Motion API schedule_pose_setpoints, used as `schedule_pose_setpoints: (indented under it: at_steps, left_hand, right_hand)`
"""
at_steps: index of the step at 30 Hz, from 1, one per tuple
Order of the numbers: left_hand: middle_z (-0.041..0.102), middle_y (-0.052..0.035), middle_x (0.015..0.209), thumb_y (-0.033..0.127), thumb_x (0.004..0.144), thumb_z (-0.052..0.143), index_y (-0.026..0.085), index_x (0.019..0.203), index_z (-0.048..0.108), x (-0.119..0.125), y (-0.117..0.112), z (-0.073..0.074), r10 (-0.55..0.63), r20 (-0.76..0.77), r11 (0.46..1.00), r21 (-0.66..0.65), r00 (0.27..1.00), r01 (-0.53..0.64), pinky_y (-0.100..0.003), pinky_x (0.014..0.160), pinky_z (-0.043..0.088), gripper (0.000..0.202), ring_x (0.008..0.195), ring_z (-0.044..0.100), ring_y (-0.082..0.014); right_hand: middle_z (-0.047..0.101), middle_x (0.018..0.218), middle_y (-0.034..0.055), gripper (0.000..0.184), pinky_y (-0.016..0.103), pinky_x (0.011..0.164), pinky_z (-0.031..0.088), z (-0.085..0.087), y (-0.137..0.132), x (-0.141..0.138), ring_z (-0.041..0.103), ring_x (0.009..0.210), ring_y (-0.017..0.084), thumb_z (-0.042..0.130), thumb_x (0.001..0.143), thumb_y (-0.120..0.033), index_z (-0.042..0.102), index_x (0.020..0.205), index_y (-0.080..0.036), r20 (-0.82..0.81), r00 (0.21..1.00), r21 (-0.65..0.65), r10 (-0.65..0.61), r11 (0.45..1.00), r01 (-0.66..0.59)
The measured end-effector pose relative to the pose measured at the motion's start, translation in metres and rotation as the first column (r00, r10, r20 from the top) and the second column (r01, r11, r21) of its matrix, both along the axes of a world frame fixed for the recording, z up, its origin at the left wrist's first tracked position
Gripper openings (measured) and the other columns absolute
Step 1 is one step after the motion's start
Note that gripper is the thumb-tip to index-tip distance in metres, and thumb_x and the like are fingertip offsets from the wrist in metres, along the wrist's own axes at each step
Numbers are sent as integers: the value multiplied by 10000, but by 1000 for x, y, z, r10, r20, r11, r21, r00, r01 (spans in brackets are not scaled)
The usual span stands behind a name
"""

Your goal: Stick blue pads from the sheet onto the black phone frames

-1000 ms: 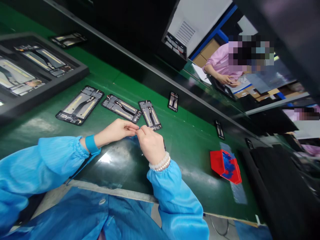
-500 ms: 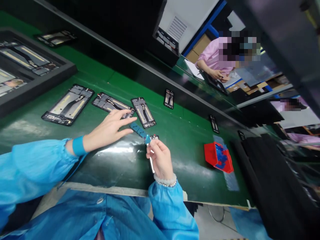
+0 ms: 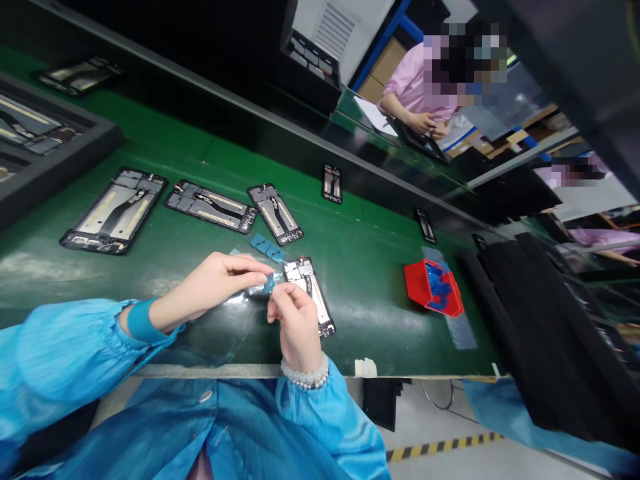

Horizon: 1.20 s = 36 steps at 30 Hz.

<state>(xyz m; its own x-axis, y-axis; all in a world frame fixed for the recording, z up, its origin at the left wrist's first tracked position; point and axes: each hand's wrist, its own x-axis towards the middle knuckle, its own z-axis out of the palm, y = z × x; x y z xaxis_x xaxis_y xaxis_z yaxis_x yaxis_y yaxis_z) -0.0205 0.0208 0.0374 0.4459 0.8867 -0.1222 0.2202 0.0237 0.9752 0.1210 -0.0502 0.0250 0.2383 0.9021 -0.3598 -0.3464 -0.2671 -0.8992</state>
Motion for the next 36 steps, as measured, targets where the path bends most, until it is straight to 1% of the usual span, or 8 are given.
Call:
schedule_pose_setpoints:
  at_steps: [10,15,17,20,22,24,29,36]
  left_hand:
    - [752,-30,828,380,676,686,180,804,752,3,-4,-3,21,42,990,-143,999,-15,-271,744,530,246,806,666,-206]
    - [731,-37,786,404,731,630,175,721,728,3,-8,-9,-31,-8,997,-65,999,30,-264,725,518,249,787,650,-198]
    - [722,-44,879,429,760,607,185,887,736,0,-7,-13,-57,-61,997,46,997,60,-258,733,508,304,803,636,-187]
    - [685,-46,1017,495,781,579,204,1297,538,-5,-4,-21,-48,-141,993,99,989,62,-254,664,506,594,705,607,-149]
    - [698,-33,917,525,795,555,191,1339,487,-5,-3,-28,-113,-195,993,7,974,116,-250,613,500,643,644,600,-145]
    - [702,-23,778,527,816,528,166,1282,543,-1,-5,-34,-222,-184,972,-121,958,202,-254,628,509,590,652,628,-162]
    - [676,-96,1119,478,794,576,161,1336,441,20,-18,-47,-123,107,974,-177,987,140,-328,852,518,643,964,657,-217]
    - [538,-125,1337,441,806,589,174,1492,111,20,-22,-46,12,137,976,-219,990,19,-378,1006,433,878,1213,519,-262]
  right_hand:
    - [490,523,-66,176,204,512,392,-4,-13,-13,429,487,63,652,697,-318,550,670,-178,242,965,65,-107,993,94]
    - [567,649,-18,129,233,584,444,-11,-22,-13,509,587,95,564,786,-291,575,720,-181,448,888,166,-102,986,30]
    - [593,687,3,160,266,654,470,-15,-25,1,544,651,119,523,828,-288,579,719,-186,619,769,234,-158,972,11]
    - [647,921,101,241,419,875,449,-25,-33,37,568,943,232,585,796,-382,605,893,-162,897,386,245,-213,969,-34]
    - [596,1123,194,592,520,941,393,-33,-39,60,492,1111,325,656,717,-465,523,1161,-96,979,158,135,-126,990,-47]
    - [563,1167,229,840,535,917,405,-40,-46,71,489,1105,345,664,695,-483,344,1341,-52,997,70,47,-45,999,-14]
    - [542,1105,186,897,473,855,459,-36,-60,35,521,1017,297,641,740,-422,169,1433,-103,982,106,159,-156,987,-22]
    - [486,1127,189,916,485,810,483,-26,-66,9,494,1036,310,657,742,-407,137,1447,-139,974,138,194,-181,977,-83]
